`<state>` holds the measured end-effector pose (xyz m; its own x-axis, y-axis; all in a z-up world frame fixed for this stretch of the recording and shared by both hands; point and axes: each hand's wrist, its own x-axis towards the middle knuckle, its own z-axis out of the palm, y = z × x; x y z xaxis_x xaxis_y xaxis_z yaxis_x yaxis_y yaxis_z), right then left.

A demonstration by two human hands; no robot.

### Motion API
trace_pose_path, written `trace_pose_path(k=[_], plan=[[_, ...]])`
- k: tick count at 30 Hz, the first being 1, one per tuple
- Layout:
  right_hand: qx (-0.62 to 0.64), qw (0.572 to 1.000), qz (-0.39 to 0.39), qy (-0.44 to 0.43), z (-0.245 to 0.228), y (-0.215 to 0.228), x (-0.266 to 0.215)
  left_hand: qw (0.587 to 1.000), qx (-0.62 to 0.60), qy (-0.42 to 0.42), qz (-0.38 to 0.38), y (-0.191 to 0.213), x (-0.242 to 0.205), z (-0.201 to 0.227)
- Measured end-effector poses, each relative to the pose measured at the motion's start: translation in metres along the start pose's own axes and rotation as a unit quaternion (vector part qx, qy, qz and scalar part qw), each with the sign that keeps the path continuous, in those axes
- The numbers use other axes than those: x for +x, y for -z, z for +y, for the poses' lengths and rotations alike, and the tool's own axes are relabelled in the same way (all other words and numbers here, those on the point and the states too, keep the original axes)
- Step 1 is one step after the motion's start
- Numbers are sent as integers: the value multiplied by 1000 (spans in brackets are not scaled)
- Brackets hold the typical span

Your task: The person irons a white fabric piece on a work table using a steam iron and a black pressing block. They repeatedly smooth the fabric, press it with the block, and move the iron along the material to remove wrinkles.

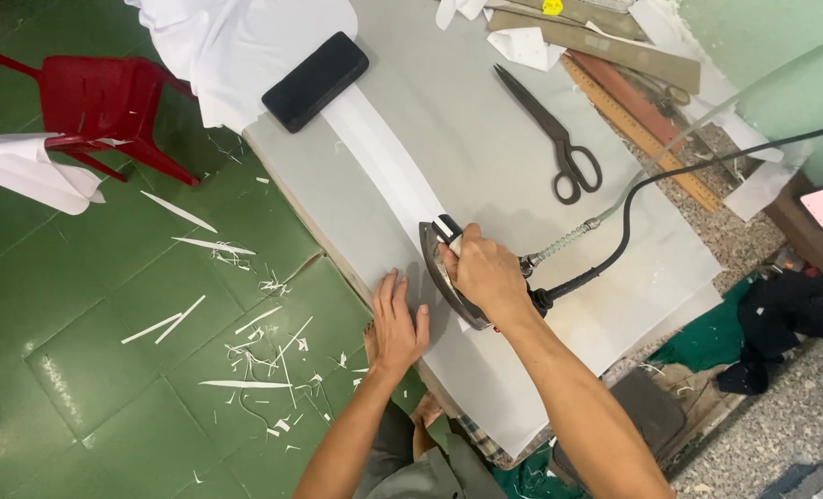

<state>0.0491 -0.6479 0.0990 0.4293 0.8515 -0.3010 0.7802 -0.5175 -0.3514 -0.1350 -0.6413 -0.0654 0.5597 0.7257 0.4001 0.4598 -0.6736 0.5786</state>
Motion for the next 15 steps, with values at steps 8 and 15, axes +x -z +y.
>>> trace_pose_path(k=[8,15], plan=[[7,1000,-5,-29,16,-8,-38,1000,11,-7,17,8,6,9],[30,998,-4,-47,14,-1,-62,1000,7,-4,17,0,2,4]])
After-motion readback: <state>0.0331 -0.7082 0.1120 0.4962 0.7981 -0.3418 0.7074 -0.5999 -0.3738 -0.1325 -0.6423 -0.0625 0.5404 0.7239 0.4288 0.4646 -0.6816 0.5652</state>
